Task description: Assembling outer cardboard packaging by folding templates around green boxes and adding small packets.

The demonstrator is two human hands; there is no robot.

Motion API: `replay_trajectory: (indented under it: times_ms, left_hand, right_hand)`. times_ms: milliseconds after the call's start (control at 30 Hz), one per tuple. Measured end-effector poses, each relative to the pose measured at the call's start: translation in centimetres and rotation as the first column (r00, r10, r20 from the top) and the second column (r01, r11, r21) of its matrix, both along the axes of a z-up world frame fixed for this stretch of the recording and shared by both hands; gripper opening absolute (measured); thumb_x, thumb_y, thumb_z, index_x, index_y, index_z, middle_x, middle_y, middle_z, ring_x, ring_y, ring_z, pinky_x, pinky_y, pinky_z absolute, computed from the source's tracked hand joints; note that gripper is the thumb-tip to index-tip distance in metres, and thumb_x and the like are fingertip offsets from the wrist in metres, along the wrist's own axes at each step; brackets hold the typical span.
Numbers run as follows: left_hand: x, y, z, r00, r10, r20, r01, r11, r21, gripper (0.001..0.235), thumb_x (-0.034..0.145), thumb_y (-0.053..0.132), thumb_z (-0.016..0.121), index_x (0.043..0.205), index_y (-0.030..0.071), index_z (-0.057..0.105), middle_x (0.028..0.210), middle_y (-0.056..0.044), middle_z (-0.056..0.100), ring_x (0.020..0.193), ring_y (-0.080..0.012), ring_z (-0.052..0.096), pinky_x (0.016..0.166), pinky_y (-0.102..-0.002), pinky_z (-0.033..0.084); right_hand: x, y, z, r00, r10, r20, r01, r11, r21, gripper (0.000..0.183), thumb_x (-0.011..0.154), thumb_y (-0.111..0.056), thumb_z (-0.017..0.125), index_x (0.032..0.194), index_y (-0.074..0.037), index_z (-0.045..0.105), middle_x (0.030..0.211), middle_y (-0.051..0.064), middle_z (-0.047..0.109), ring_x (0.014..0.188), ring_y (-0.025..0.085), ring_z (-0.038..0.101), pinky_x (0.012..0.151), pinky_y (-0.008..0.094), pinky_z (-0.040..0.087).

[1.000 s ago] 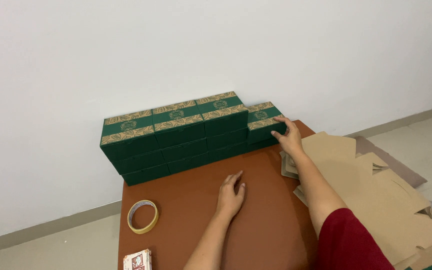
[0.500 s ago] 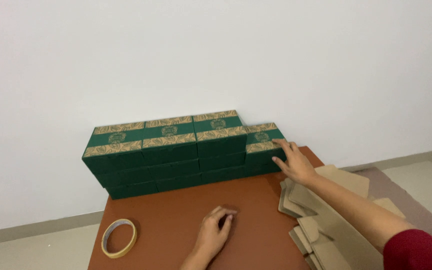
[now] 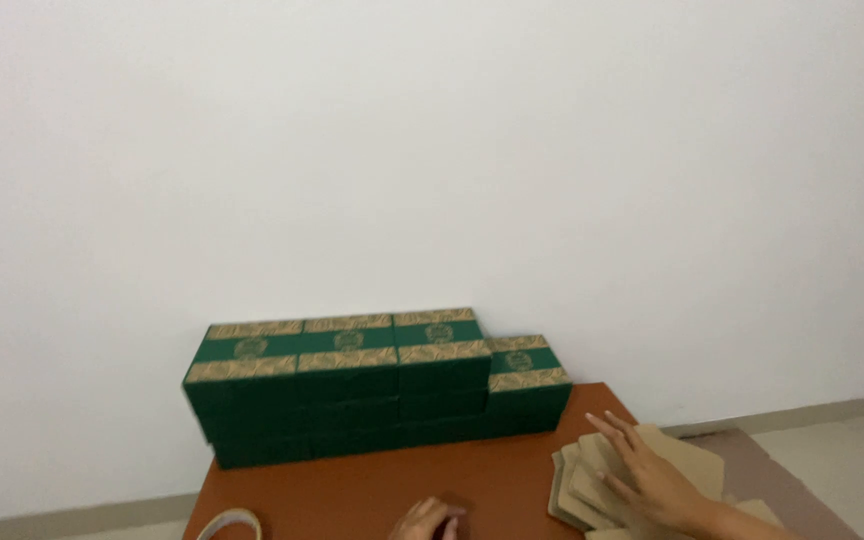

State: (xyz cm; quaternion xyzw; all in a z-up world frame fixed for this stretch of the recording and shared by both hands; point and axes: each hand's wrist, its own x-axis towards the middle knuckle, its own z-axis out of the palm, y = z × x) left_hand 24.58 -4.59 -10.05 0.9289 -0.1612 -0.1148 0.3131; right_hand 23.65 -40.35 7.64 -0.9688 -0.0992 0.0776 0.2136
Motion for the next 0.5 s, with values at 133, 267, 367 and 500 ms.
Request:
replay_trajectory:
  times_ms: [133,267,367,500]
  left_hand:
    - [-9.5,-0.4,5.3,0.937,0.22,0.273,-0.149,0.955,-0.257,0.025,0.097,0.024,0.053,0.112,0.022,0.073,0.113,0.002,0.072,0.115,-0.02,0.061,0.096,-0.039,0.048]
    - [-7.4,0.4,7.0,0.885,0.277,0.374,-0.182,0.946,-0.27,0.024,0.096,0.023,0.054,0.107,0.02,0.074,0.105,0.005,0.072,0.105,-0.0186,0.065,0.089,-0.039,0.051]
    - [-7.6,0.8,7.8,0.885,0.309,0.35,-0.215,0.935,-0.282,0.023,0.096,0.023,0.055,0.108,0.021,0.074,0.104,0.004,0.073,0.103,-0.0186,0.065,0.093,-0.04,0.048]
    - [-8.2,0.3,6.9,0.912,0.273,0.307,-0.192,0.944,-0.269,0.023,0.096,0.025,0.055,0.107,0.023,0.075,0.104,0.007,0.073,0.105,-0.0172,0.066,0.093,-0.037,0.048]
  right_hand:
    - [-6.4,0.0,-4.9,0.984,0.094,0.154,-0.089,0.995,-0.041,0.075,0.094,-0.037,0.06,0.158,-0.035,0.019,0.165,0.007,0.019,0.146,0.027,0.034,0.111,0.042,0.039]
    - [-8.7,-0.4,-6.7,0.997,0.047,0.061,-0.037,0.985,-0.168,0.078,0.096,-0.063,0.044,0.161,-0.035,0.009,0.169,0.009,-0.001,0.158,0.027,-0.004,0.126,0.045,0.009]
    - [-8.7,-0.8,-8.8,0.99,-0.005,-0.142,-0.045,0.937,-0.348,0.079,0.099,-0.069,0.031,0.162,-0.037,-0.005,0.169,0.008,-0.008,0.159,0.023,-0.01,0.128,0.042,0.002]
    - [-8.4,1.3,-7.8,0.981,-0.045,-0.19,-0.038,0.911,-0.412,0.076,0.099,-0.071,0.024,0.161,-0.039,-0.005,0.17,0.004,-0.014,0.159,0.02,-0.014,0.128,0.043,-0.001]
